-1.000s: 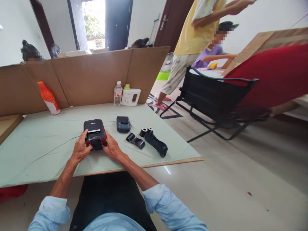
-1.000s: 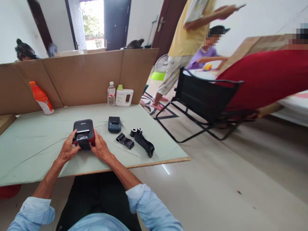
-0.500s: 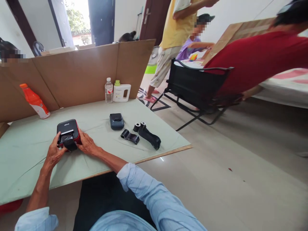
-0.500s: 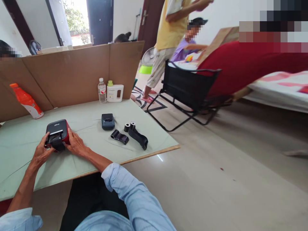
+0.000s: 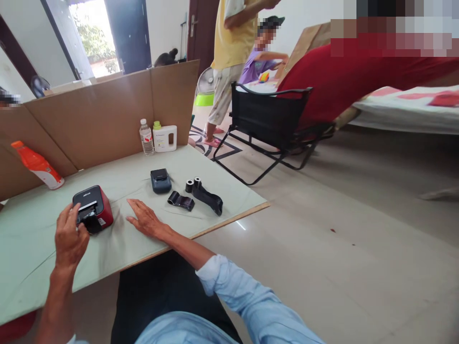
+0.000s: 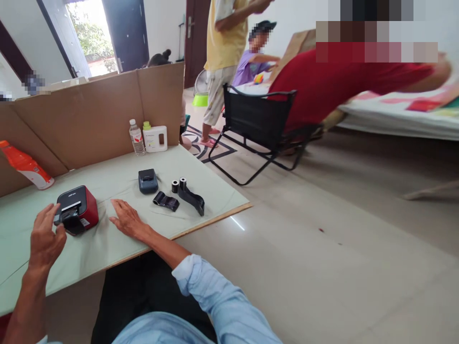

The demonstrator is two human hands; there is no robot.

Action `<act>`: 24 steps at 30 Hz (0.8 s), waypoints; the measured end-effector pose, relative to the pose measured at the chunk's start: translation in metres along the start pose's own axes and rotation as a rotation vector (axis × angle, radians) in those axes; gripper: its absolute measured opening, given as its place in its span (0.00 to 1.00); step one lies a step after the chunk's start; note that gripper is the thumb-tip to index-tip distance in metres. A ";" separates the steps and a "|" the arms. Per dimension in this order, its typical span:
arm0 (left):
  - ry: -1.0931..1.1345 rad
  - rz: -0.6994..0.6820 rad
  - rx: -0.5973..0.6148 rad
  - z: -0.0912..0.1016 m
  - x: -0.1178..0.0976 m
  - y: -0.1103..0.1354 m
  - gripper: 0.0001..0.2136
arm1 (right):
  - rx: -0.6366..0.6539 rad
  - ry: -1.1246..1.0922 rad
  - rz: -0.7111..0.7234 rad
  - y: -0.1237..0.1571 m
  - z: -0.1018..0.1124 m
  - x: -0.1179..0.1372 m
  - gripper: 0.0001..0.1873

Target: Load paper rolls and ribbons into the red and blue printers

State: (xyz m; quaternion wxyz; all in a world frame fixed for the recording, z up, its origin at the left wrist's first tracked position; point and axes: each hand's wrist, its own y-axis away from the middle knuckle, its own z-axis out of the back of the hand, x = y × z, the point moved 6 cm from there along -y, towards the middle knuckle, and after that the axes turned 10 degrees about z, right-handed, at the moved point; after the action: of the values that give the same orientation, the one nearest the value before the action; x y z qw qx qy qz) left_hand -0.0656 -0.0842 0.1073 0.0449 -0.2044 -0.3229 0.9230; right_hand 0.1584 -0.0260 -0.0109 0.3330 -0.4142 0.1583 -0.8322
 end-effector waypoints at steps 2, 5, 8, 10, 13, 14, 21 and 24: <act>0.036 -0.078 0.045 -0.014 -0.032 -0.003 0.28 | -0.052 0.045 -0.012 0.008 0.019 -0.009 0.35; 0.111 -0.139 0.175 -0.057 -0.066 -0.009 0.27 | -0.169 0.131 -0.050 0.017 0.052 -0.028 0.35; 0.194 -0.093 0.334 -0.116 -0.078 -0.021 0.28 | -0.286 0.212 -0.159 0.022 0.084 -0.055 0.38; 0.242 0.006 0.451 -0.158 -0.082 -0.032 0.30 | -0.322 0.242 -0.256 0.022 0.101 -0.076 0.41; 0.313 0.137 0.623 -0.213 -0.092 -0.050 0.34 | -0.280 0.254 -0.383 0.017 0.112 -0.103 0.46; 0.327 0.171 0.667 -0.227 -0.097 -0.054 0.36 | -0.245 0.253 -0.420 0.015 0.113 -0.111 0.47; 0.418 0.252 0.767 -0.278 -0.126 -0.065 0.26 | -0.102 0.182 -0.543 0.007 0.108 -0.132 0.36; 0.436 0.221 0.678 -0.274 -0.124 -0.065 0.22 | -0.150 0.161 -0.499 0.004 0.106 -0.127 0.34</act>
State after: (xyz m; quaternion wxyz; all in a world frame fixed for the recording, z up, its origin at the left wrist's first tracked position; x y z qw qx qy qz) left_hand 0.1560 0.0989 -0.0032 0.0775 -0.4022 0.0402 0.9114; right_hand 0.2994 0.0593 -0.0225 0.0723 -0.3966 0.1385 -0.9046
